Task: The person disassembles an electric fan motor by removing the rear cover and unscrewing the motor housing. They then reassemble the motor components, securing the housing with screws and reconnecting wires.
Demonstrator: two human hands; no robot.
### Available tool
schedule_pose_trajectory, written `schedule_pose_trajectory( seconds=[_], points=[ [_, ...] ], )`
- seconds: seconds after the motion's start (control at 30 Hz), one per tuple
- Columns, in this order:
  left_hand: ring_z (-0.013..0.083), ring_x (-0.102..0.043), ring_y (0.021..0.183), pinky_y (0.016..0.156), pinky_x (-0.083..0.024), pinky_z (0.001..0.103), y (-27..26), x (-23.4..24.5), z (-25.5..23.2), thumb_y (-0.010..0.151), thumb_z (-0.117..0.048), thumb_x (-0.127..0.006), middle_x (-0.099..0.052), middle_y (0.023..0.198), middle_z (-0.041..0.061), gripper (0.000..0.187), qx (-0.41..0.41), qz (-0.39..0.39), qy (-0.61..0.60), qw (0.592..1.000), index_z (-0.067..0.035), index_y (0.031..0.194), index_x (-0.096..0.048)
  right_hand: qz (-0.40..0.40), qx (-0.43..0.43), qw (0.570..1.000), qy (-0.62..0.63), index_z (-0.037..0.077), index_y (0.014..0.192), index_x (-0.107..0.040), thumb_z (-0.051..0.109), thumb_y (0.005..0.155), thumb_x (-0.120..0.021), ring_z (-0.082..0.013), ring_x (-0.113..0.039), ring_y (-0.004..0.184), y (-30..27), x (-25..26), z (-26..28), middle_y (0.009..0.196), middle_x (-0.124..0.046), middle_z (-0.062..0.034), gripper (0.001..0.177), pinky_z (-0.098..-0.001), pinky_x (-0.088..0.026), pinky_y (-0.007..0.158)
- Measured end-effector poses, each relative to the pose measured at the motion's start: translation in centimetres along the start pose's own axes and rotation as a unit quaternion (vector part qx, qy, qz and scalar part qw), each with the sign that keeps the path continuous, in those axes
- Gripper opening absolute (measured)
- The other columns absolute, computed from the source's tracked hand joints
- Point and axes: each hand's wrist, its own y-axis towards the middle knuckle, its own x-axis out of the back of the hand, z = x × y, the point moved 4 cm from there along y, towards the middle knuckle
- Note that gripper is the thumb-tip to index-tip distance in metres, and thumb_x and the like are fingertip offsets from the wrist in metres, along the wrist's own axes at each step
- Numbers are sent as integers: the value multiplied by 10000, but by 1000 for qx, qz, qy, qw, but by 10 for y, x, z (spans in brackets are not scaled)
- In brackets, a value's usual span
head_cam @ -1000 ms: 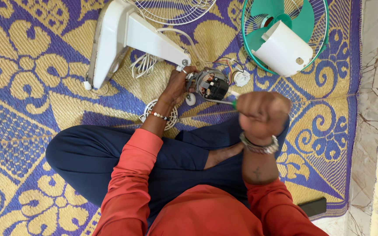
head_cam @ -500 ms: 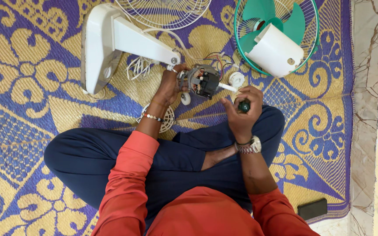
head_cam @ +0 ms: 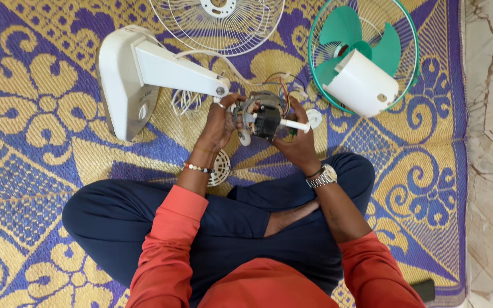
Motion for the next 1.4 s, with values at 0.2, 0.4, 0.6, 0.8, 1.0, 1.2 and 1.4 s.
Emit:
schedule_pose_trajectory(
  seconds=[0.2,0.4,0.6,0.8,1.0,1.2,1.4],
  points=[
    [139,-698,724,501,-486,221,1,-1,2,1033,-291,-529,-745,943,123,278,13,-12,23,1000,-32,1064,-624,38,-16,999,-5,26,1474,-453,201,781,-928,-260,-682,1236,38,-11,9,1356,-650,-137,858,-369,-555,1046],
    [145,-709,754,542,-535,257,8,-1,11,1015,-277,-587,-725,949,94,277,15,-19,29,999,-13,1070,-650,60,35,994,-79,65,1350,-597,244,746,-954,-261,-726,1135,40,-11,-5,1236,-720,-129,725,-370,-581,997],
    [127,-658,695,539,-513,235,16,8,15,992,-236,-594,-754,941,112,393,-1,-30,68,997,75,1202,-710,-15,139,989,-56,65,1394,-490,277,675,-967,-366,-690,1114,33,-12,-23,1238,-671,-160,888,-441,-548,985],
    [129,-691,789,626,-561,247,13,10,13,959,-201,-608,-736,988,94,403,-9,-39,62,997,88,1231,-677,-17,179,983,-30,115,1405,-456,260,718,-972,-391,-694,1145,27,-17,-22,1354,-634,-184,871,-453,-585,954],
    [206,-774,757,651,-661,283,6,18,-11,961,-448,-567,-743,900,159,478,30,-194,167,966,2,1092,-660,-11,165,984,-69,120,1394,-446,253,703,-988,-325,-694,1034,26,-16,-19,1351,-650,-149,888,-431,-564,877],
    [270,-667,775,672,-581,343,-5,44,-54,935,-365,-763,-724,958,225,461,-146,-294,115,938,83,1039,-723,-15,152,987,-49,89,1448,-416,175,697,-975,-336,-675,1095,25,-13,-20,1323,-644,-125,940,-436,-563,939],
    [274,-798,910,850,-688,365,13,52,-52,886,-377,-762,-765,993,211,480,-112,-266,39,957,84,1008,-704,-9,163,985,-51,50,1467,-393,182,693,-973,-349,-660,1147,30,-11,-12,1355,-637,-171,976,-449,-543,983]
  ],
)
